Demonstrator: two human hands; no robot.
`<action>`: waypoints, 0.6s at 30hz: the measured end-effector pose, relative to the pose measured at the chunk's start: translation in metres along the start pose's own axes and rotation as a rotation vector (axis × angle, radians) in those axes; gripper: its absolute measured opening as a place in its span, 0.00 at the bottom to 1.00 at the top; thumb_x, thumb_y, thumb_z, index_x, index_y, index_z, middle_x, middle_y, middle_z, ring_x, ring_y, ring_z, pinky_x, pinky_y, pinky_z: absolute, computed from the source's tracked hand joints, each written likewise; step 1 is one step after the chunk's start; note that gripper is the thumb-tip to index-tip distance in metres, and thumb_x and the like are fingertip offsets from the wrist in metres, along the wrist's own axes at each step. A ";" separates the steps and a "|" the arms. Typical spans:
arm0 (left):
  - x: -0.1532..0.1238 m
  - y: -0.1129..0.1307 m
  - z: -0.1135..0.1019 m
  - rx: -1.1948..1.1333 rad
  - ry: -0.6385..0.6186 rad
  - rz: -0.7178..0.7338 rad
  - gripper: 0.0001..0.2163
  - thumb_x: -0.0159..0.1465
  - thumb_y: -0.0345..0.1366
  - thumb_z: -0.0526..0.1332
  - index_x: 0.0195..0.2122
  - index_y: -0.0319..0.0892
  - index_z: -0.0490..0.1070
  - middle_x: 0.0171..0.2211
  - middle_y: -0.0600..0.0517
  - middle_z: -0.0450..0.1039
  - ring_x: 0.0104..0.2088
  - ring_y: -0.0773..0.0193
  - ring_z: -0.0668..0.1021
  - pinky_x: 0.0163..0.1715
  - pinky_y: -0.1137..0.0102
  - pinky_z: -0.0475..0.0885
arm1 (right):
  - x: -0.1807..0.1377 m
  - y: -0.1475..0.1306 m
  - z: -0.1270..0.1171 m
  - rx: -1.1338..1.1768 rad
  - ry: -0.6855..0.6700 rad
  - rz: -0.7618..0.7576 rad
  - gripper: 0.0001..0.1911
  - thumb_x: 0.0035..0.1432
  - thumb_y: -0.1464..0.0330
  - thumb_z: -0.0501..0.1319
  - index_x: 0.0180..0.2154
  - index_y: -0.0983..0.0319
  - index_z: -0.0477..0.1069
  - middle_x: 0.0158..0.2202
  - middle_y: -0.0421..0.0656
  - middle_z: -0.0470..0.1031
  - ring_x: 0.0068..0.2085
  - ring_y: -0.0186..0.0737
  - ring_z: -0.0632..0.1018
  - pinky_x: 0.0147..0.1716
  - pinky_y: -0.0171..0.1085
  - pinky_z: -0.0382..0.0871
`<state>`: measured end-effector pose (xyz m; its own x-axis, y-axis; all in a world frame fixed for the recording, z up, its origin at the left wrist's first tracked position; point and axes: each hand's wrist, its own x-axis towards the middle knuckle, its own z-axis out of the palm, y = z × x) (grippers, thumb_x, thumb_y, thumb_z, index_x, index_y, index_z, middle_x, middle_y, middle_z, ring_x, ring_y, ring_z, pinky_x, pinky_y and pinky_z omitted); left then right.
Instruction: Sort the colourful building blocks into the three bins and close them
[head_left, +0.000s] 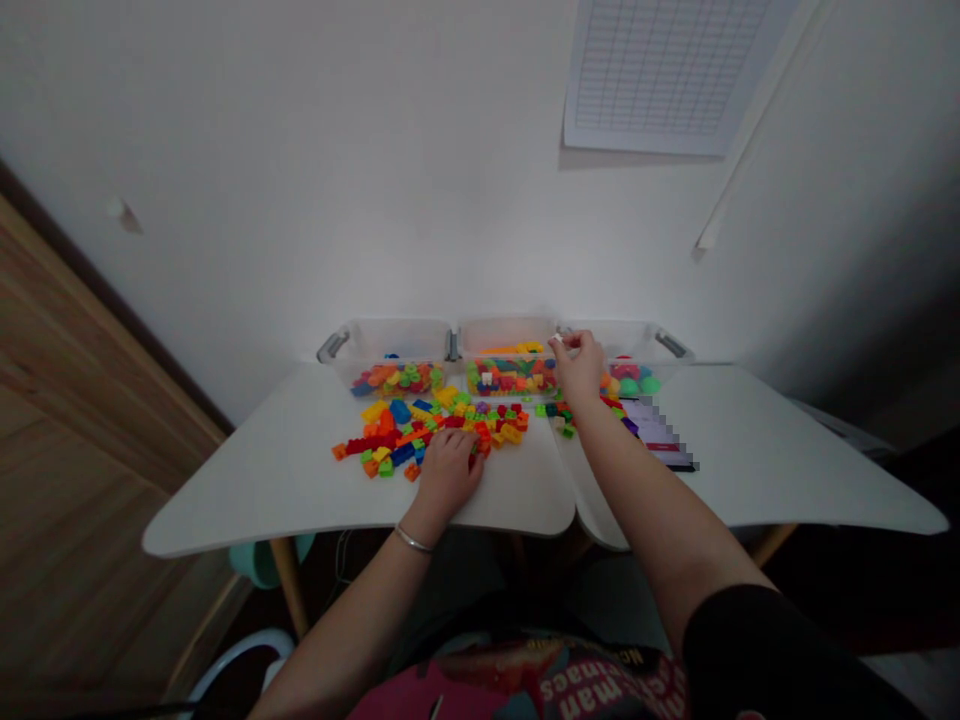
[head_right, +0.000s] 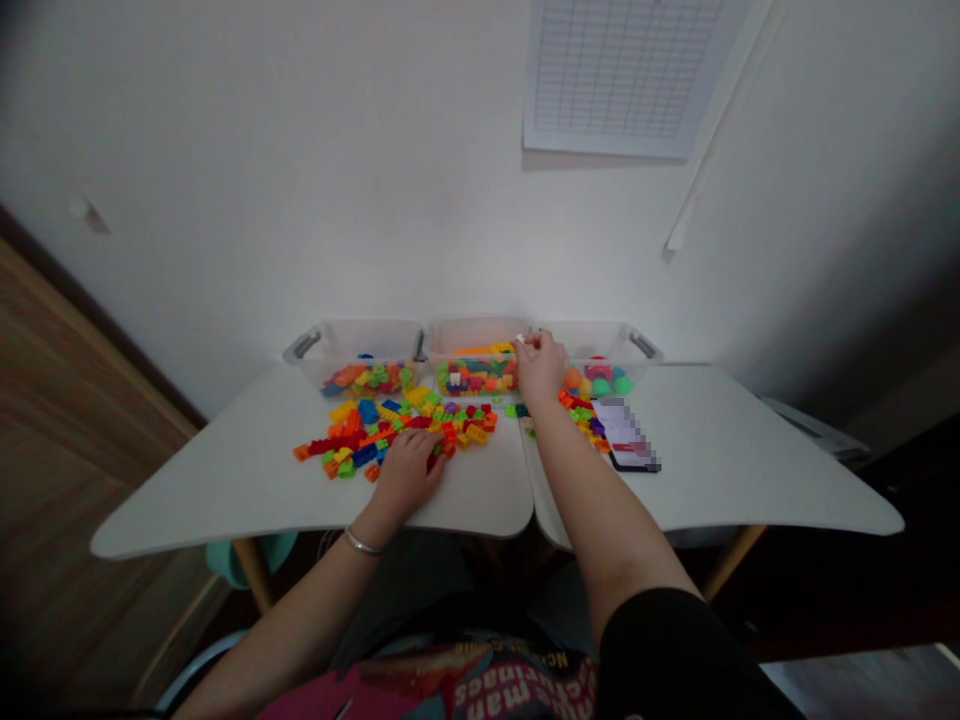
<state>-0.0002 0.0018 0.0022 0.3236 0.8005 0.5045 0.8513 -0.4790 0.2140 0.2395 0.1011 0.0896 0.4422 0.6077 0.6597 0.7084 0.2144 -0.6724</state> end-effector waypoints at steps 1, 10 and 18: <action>0.000 0.000 0.000 -0.002 0.002 0.002 0.12 0.62 0.34 0.59 0.46 0.40 0.73 0.43 0.44 0.77 0.49 0.52 0.73 0.53 0.55 0.68 | 0.002 0.000 0.002 -0.052 -0.010 0.008 0.12 0.56 0.58 0.60 0.34 0.60 0.69 0.34 0.45 0.74 0.40 0.46 0.71 0.46 0.45 0.61; 0.000 0.001 0.000 -0.002 -0.015 -0.010 0.12 0.62 0.34 0.59 0.46 0.40 0.73 0.44 0.44 0.77 0.49 0.51 0.73 0.54 0.54 0.67 | 0.002 0.016 0.016 -0.081 -0.107 0.008 0.14 0.56 0.57 0.60 0.35 0.61 0.73 0.38 0.49 0.76 0.44 0.49 0.72 0.46 0.44 0.63; 0.000 0.001 -0.001 0.009 -0.029 -0.013 0.12 0.62 0.34 0.59 0.46 0.39 0.73 0.44 0.43 0.77 0.50 0.51 0.73 0.55 0.54 0.67 | 0.002 0.024 0.015 -0.016 -0.120 -0.039 0.14 0.55 0.58 0.61 0.37 0.62 0.74 0.39 0.49 0.77 0.45 0.49 0.72 0.49 0.46 0.63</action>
<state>0.0003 0.0013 0.0036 0.3239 0.8170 0.4771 0.8595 -0.4649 0.2126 0.2491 0.1191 0.0704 0.3454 0.6865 0.6398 0.7329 0.2285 -0.6408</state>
